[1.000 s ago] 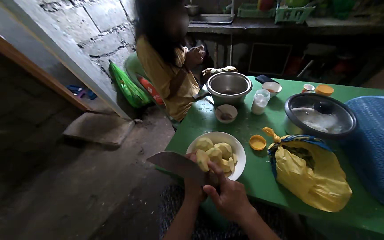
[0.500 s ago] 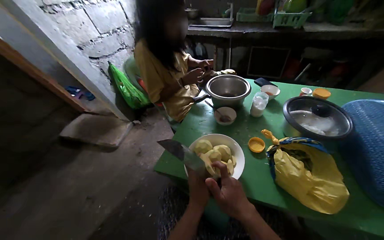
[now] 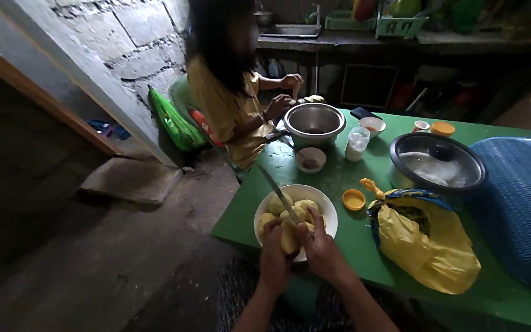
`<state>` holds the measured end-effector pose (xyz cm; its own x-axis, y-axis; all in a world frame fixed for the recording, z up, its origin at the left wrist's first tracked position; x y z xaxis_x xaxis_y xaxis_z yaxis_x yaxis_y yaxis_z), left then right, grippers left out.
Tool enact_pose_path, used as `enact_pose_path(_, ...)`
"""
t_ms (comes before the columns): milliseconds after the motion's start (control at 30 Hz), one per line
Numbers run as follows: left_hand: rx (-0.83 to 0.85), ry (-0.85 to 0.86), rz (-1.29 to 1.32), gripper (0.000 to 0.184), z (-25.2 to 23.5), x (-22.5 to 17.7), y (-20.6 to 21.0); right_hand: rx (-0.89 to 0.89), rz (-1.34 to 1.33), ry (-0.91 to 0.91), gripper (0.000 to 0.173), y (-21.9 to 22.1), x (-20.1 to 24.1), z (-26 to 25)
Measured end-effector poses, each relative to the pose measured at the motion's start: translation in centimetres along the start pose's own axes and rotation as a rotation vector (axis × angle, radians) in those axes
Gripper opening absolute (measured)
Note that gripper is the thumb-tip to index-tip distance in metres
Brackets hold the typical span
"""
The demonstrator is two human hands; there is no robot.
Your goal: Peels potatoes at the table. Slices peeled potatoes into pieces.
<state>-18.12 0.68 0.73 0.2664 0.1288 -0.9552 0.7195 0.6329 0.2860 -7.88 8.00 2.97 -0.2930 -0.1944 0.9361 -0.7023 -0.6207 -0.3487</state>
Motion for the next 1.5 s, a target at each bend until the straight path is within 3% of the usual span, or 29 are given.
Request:
enact_pose_path(67,-0.027,-0.070,0.119,0.041,-0.7,0.2,-0.6,-0.001,-0.006,-0.052,0.072,0.0,0.1,0.6)
enact_pose_path(200,-0.020,-0.001,0.171,0.037,-1.5,-0.9,-1.0,-0.008,0.120,-0.227,0.078,0.8,1.2,2.5)
enact_pose_path(367,0.015,0.381,-0.275,0.052,-1.8,-3.7,-1.4,-0.037,0.272,-0.384,0.083,1.7,2.1,3.7)
enact_pose_path(467,-0.044,0.307,-0.246,0.037,-2.8,-3.6,-1.5,-0.067,0.319,-0.433,0.083,1.6,2.4,3.8)
enact_pose_path(567,-0.078,0.249,-0.190,0.034,-2.7,-3.7,-1.5,-0.082,0.358,-0.443,0.086,1.6,2.4,3.7)
enact_pose_path(667,-0.129,0.020,-0.231,0.031,-2.3,-4.8,-0.9,-0.069,0.374,-0.438,0.087,1.7,2.3,3.5)
enact_pose_path(733,-0.076,0.271,-0.117,0.027,-2.0,-3.9,-1.3,-0.050,0.367,-0.432,0.086,1.8,2.2,3.4)
enact_pose_path(833,-0.030,0.399,-0.059,0.028,-1.7,-3.2,-1.7,-0.053,0.373,-0.421,0.086,1.8,2.2,3.3)
enact_pose_path(1033,-0.062,0.335,-0.009,0.027,-0.8,-2.7,-1.5,-0.101,0.412,-0.446,0.085,1.7,2.4,3.2)
enact_pose_path(1167,-0.007,0.359,-0.001,0.026,-0.6,-2.5,-1.5,-0.114,0.439,-0.475,0.084,1.7,2.6,3.1)
enact_pose_path(1333,-0.062,0.468,-0.112,0.032,-0.1,-3.1,-1.7,-0.116,0.396,-0.448,0.085,1.9,2.5,3.0)
enact_pose_path(1433,0.074,0.318,-0.005,0.025,-0.5,-2.4,-0.9,-0.152,0.432,-0.476,0.086,1.5,2.6,3.0)
enact_pose_path(1500,0.055,0.281,-0.002,0.028,-0.2,-1.9,-1.0,-0.124,0.410,-0.448,0.086,1.7,2.5,2.8)
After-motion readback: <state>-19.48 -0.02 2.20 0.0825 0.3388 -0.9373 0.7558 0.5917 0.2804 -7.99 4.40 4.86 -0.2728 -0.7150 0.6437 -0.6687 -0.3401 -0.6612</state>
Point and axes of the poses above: each hand's wrist, its own z-axis away from the middle knuckle, its own y-axis out of the palm, x = y × z, the point moved 10 cm from there along -z, towards the middle knuckle, and after that the axes turned 2 degrees about -z, right-handed, at the moved point
